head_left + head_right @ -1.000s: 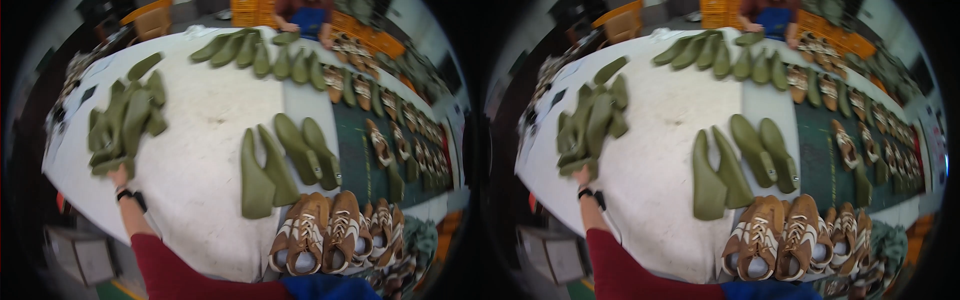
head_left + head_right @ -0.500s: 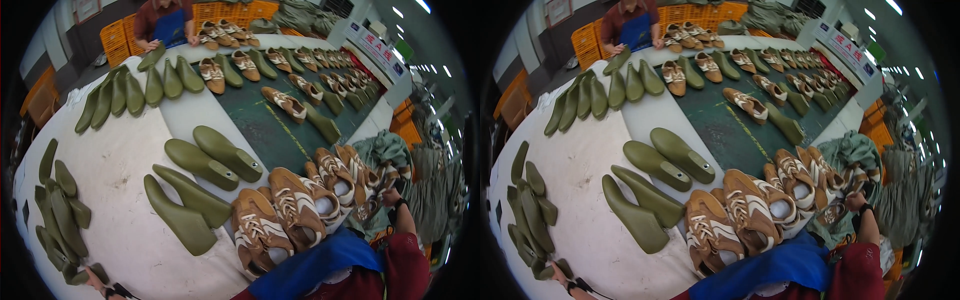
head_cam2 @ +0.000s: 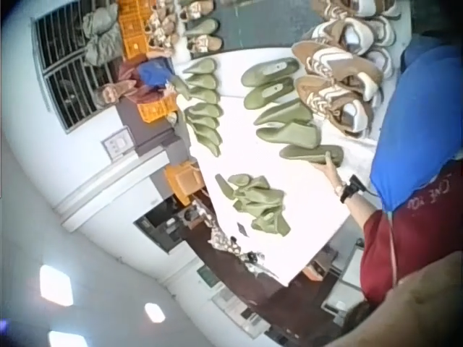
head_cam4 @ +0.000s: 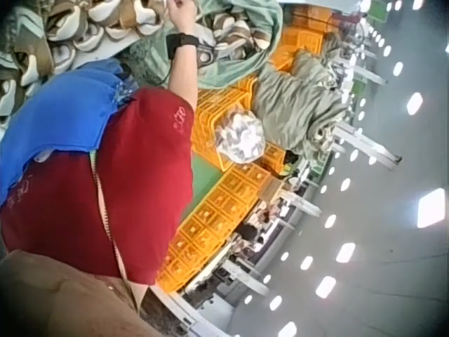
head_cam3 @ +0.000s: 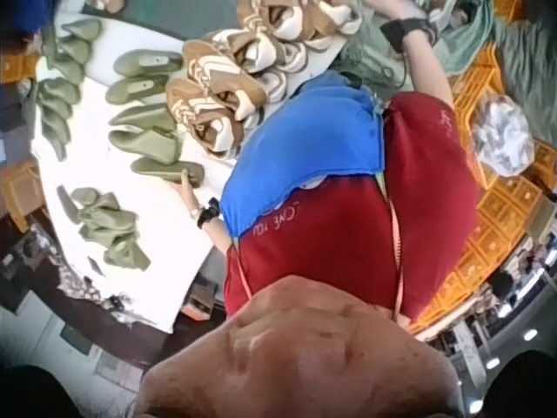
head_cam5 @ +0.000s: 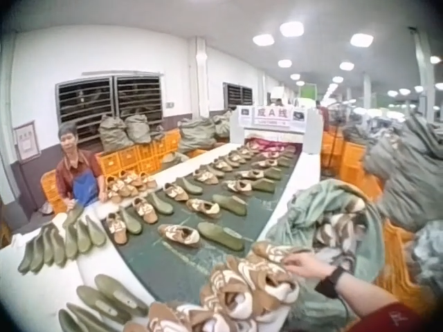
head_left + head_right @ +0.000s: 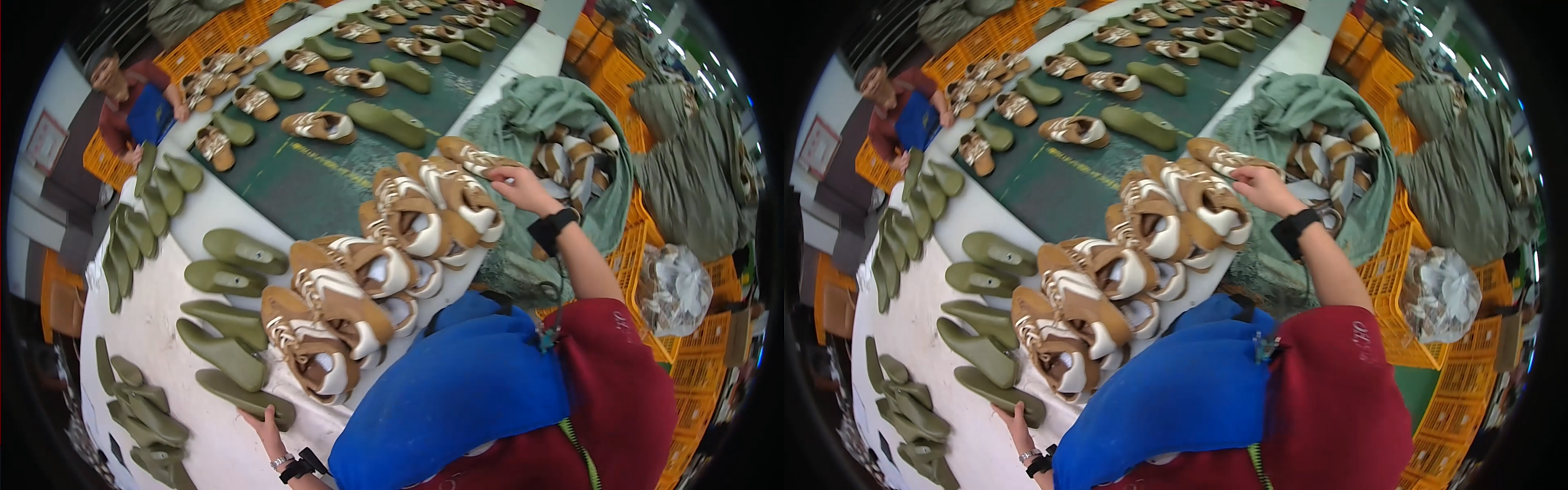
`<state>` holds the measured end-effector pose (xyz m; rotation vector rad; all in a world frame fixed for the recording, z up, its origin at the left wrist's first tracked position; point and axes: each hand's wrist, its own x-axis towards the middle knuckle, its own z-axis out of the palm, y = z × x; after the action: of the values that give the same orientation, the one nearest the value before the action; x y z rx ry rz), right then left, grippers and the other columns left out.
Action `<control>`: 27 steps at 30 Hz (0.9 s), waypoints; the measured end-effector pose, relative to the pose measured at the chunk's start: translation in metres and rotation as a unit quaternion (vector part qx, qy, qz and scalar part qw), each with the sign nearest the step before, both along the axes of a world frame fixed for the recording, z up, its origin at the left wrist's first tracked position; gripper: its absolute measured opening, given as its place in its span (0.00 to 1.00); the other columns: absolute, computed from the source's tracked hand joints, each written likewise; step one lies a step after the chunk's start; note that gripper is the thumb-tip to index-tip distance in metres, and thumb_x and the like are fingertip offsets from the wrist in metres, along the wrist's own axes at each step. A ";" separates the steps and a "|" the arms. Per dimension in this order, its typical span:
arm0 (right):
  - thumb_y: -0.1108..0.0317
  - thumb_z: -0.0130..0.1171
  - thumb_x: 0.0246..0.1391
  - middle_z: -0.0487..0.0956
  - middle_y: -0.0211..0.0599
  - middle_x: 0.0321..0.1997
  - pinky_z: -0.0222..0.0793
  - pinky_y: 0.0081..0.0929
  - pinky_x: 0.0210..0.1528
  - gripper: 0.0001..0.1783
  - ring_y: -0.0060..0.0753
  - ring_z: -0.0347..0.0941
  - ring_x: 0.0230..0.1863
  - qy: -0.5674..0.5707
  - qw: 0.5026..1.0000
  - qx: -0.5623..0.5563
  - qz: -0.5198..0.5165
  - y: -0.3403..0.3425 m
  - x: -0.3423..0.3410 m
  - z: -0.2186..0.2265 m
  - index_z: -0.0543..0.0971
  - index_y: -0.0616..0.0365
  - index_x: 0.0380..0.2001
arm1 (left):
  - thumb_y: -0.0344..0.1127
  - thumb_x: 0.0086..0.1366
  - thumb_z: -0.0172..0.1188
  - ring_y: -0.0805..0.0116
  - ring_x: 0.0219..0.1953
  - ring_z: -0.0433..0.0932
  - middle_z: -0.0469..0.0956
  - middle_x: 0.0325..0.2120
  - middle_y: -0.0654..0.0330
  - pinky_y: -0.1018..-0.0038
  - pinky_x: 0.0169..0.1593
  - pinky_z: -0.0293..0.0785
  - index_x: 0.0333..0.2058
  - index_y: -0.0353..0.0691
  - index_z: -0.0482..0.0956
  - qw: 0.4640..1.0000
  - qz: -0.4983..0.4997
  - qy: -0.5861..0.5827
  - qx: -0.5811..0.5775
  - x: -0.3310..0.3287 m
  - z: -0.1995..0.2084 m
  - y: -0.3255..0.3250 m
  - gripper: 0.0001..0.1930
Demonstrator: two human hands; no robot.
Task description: Sort and arrange shoe uppers and shoe lasts at a manufacturing workstation.
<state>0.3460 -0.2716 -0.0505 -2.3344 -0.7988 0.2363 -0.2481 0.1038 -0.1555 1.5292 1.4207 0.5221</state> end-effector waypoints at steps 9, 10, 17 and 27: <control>0.64 0.58 0.48 0.78 0.39 0.31 0.68 0.25 0.30 0.12 0.30 0.72 0.23 0.012 0.989 0.149 0.012 -0.013 0.003 -0.027 0.79 0.58 0.35 | 0.29 0.56 0.56 0.55 0.53 0.66 0.67 0.50 0.47 0.68 0.56 0.60 0.53 0.28 0.62 0.945 -0.165 0.115 0.258 0.178 0.149 -0.082 0.26; 0.62 0.59 0.46 0.77 0.38 0.30 0.67 0.24 0.28 0.14 0.28 0.70 0.22 0.052 0.978 0.198 0.031 -0.008 -0.005 -0.030 0.78 0.58 0.36 | 0.30 0.56 0.57 0.54 0.52 0.67 0.68 0.49 0.45 0.68 0.55 0.60 0.52 0.28 0.63 0.960 -0.207 0.072 0.172 0.226 0.179 -0.112 0.26; 0.55 0.63 0.40 0.77 0.41 0.34 0.66 0.37 0.42 0.24 0.45 0.69 0.40 0.051 0.970 0.049 0.233 -0.003 -0.025 -0.026 0.74 0.52 0.41 | 0.39 0.50 0.62 0.44 0.54 0.62 0.68 0.48 0.40 0.60 0.57 0.58 0.52 0.29 0.63 0.767 -0.551 0.153 0.291 0.405 0.115 -0.175 0.33; 0.70 0.56 0.51 0.78 0.33 0.36 0.69 0.22 0.42 0.13 0.23 0.73 0.38 0.199 0.935 0.289 -0.048 -0.099 0.086 -0.029 0.74 0.61 0.41 | 0.37 0.53 0.60 0.55 0.32 0.76 0.76 0.29 0.44 0.68 0.37 0.70 0.42 0.29 0.71 0.789 -0.598 0.136 0.040 0.440 0.111 -0.221 0.20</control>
<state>0.4322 -0.3707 -0.0799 -1.6877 -0.4659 0.3621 0.1915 -0.1168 -0.0446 2.2495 0.3559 -0.4483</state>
